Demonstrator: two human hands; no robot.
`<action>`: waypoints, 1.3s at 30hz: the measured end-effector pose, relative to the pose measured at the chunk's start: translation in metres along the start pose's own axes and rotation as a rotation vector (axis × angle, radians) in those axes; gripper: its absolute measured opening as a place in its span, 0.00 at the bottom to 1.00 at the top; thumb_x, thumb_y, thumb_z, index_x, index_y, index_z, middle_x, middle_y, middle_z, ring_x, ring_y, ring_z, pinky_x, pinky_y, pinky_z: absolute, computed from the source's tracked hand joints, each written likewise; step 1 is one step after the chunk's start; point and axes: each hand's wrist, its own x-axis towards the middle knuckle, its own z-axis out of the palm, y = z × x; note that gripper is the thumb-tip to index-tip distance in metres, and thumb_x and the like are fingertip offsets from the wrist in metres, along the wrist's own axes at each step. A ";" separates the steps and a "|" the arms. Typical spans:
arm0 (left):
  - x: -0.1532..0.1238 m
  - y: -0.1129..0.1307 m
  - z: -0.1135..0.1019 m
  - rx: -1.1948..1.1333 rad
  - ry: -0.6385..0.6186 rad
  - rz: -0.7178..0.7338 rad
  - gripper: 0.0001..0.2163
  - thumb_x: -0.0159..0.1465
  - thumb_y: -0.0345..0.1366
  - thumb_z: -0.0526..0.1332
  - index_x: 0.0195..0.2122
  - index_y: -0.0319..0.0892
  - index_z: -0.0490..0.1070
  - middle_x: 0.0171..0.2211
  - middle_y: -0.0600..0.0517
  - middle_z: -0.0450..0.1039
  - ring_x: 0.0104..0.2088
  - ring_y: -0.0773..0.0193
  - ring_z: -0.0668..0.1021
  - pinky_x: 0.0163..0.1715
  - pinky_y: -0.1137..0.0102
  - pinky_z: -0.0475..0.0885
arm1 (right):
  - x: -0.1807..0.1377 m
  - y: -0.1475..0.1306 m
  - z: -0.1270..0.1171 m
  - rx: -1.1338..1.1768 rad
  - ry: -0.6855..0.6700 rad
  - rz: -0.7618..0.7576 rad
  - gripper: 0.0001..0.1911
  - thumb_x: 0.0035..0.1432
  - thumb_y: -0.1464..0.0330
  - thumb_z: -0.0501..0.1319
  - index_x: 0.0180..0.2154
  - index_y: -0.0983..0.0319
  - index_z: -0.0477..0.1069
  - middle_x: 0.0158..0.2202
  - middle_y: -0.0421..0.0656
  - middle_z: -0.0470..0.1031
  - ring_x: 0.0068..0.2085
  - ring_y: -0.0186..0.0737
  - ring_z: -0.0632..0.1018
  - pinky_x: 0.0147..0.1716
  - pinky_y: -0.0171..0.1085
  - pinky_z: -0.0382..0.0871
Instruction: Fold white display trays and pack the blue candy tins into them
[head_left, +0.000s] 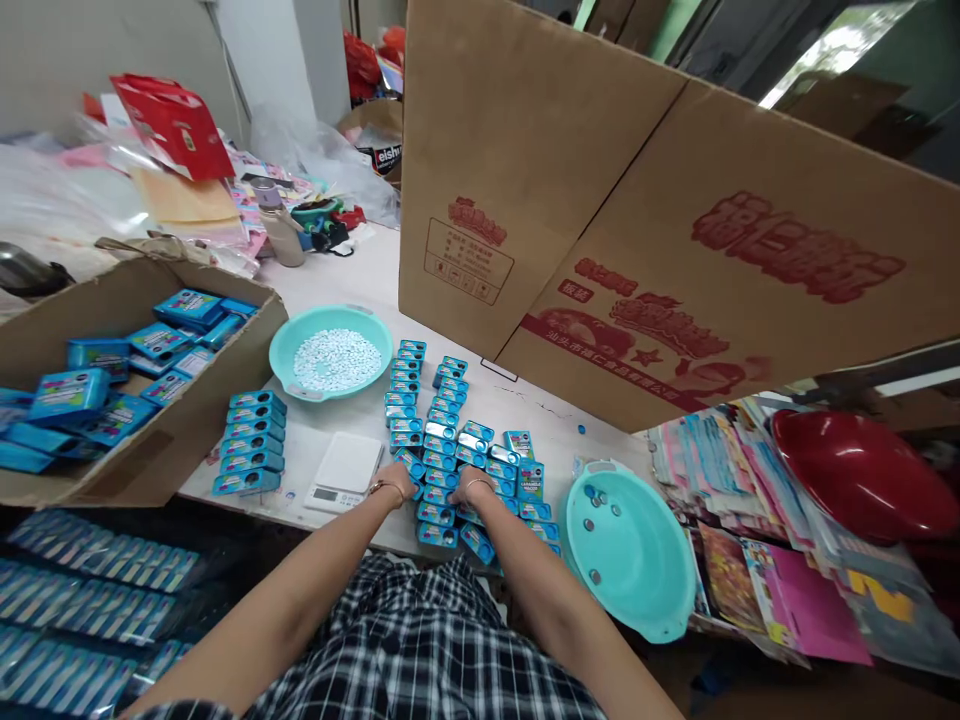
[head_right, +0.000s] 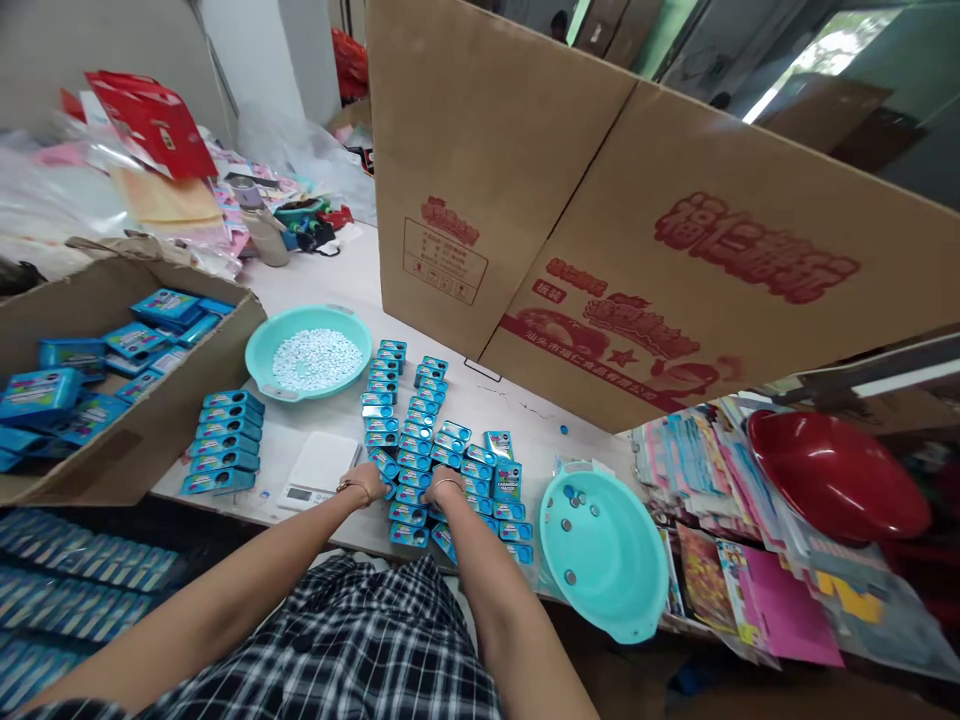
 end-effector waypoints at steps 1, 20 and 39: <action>0.000 0.000 0.001 0.003 0.003 -0.008 0.15 0.53 0.43 0.66 0.36 0.37 0.74 0.42 0.35 0.78 0.44 0.45 0.79 0.37 0.62 0.73 | 0.001 -0.002 0.000 0.000 -0.011 0.013 0.19 0.33 0.66 0.77 0.30 0.60 0.74 0.33 0.50 0.80 0.40 0.52 0.80 0.33 0.40 0.72; -0.008 -0.003 0.000 -0.005 -0.018 0.022 0.16 0.57 0.44 0.63 0.37 0.35 0.76 0.43 0.35 0.78 0.45 0.45 0.79 0.38 0.63 0.73 | 0.003 0.000 -0.005 0.004 -0.143 0.094 0.14 0.41 0.62 0.72 0.29 0.62 0.73 0.26 0.43 0.78 0.27 0.41 0.78 0.25 0.34 0.66; -0.012 -0.002 -0.003 -0.008 -0.011 0.015 0.16 0.58 0.45 0.61 0.39 0.36 0.75 0.43 0.37 0.78 0.43 0.49 0.79 0.38 0.65 0.72 | -0.021 -0.001 0.011 -0.093 0.085 -0.048 0.17 0.56 0.63 0.65 0.46 0.59 0.67 0.41 0.48 0.79 0.42 0.48 0.79 0.31 0.36 0.61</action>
